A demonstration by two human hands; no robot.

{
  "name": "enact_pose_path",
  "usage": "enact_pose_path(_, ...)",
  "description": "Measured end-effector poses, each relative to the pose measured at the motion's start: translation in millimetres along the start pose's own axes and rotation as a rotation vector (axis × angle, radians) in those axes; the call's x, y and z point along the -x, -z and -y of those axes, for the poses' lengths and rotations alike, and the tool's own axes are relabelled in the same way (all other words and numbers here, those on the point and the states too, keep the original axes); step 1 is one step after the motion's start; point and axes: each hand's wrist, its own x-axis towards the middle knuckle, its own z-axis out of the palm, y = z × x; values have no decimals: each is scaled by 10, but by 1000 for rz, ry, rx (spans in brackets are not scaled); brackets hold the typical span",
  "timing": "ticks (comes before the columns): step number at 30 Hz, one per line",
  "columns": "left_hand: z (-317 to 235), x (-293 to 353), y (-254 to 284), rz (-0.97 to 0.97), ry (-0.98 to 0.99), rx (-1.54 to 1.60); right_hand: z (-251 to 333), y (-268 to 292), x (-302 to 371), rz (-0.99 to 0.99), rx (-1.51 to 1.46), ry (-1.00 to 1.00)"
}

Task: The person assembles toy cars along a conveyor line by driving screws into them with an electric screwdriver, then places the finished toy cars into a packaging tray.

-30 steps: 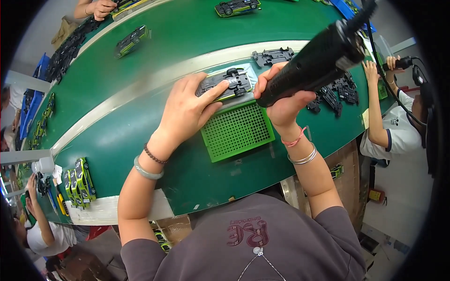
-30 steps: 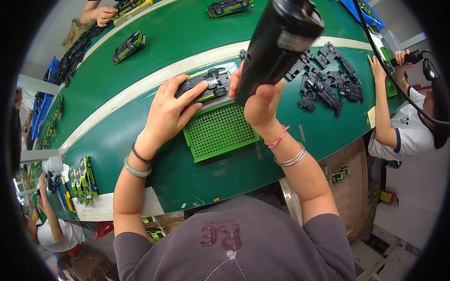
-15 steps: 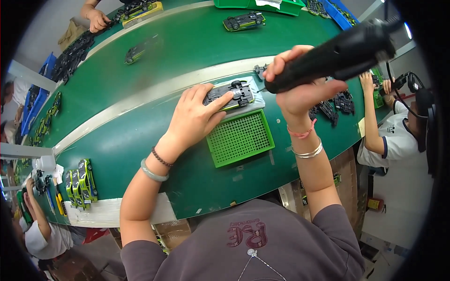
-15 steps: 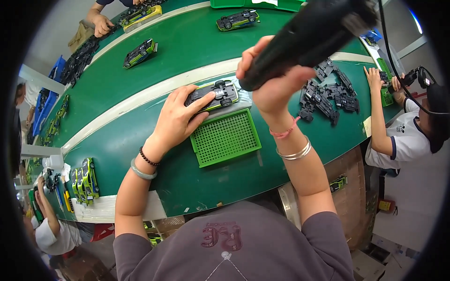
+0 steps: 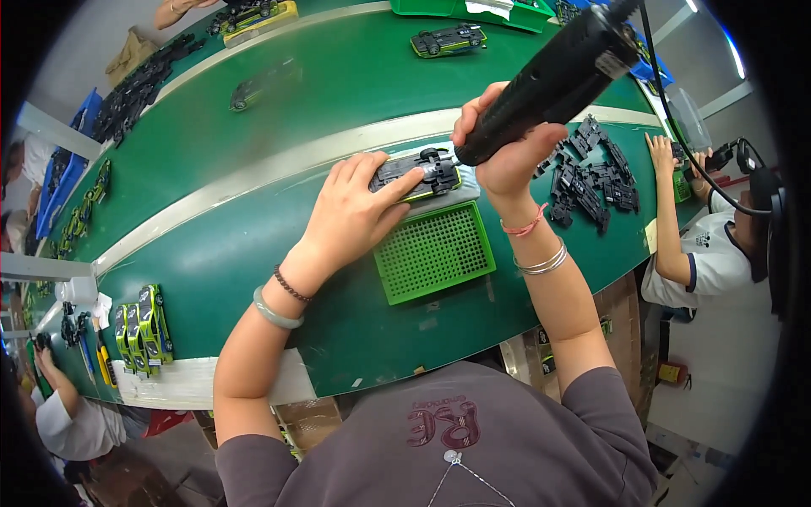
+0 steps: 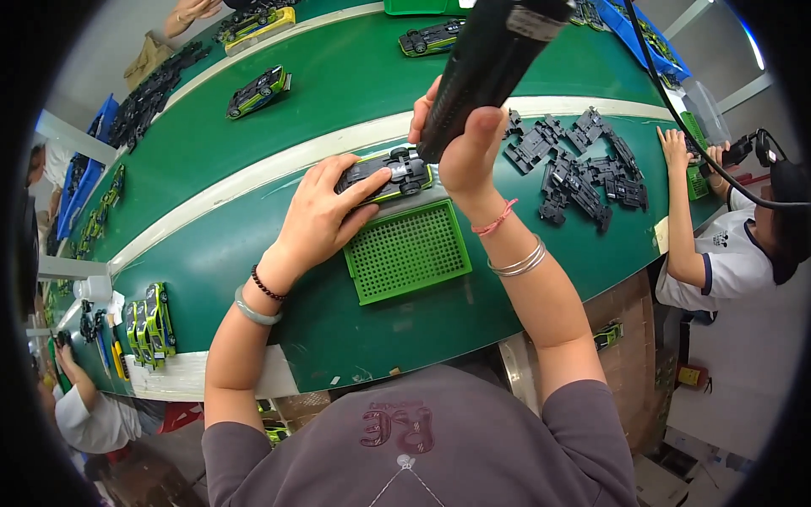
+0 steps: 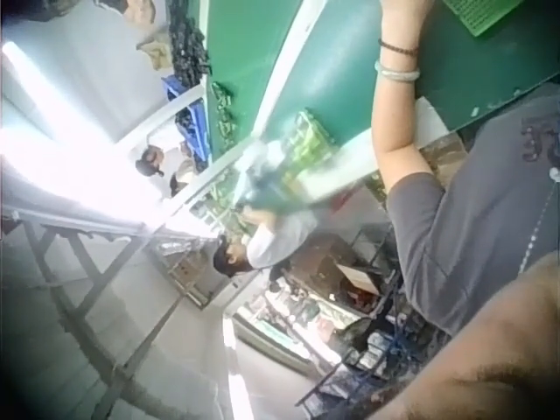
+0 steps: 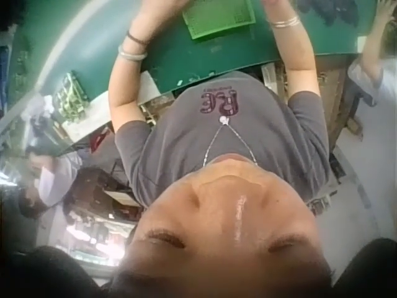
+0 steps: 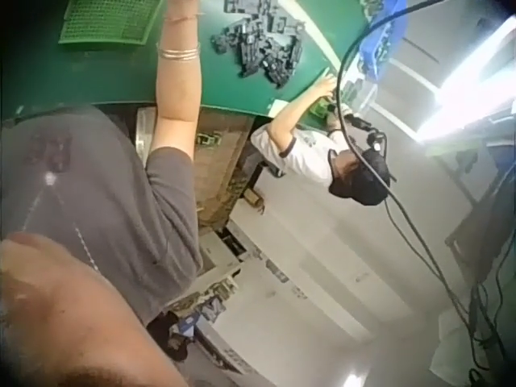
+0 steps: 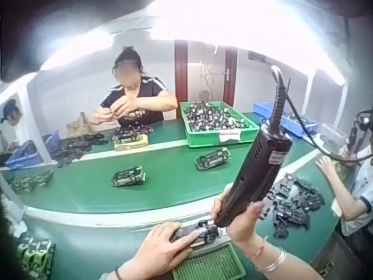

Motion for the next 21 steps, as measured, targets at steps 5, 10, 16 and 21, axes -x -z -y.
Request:
enact_pose_path(5,1,-14,23,9,8,8,-48,-9,-27,43,-13,-65)
enact_pose_path(10,2,-14,45,33,21,45,-68,-16,-49,39,-12,-94)
enact_pose_path(16,-11,-27,36,46,16,56,-80,7,-38,48,-18,-89)
enact_pose_path(21,32,-31,25,19,19,72,37,-6,16,-9,-95,-27)
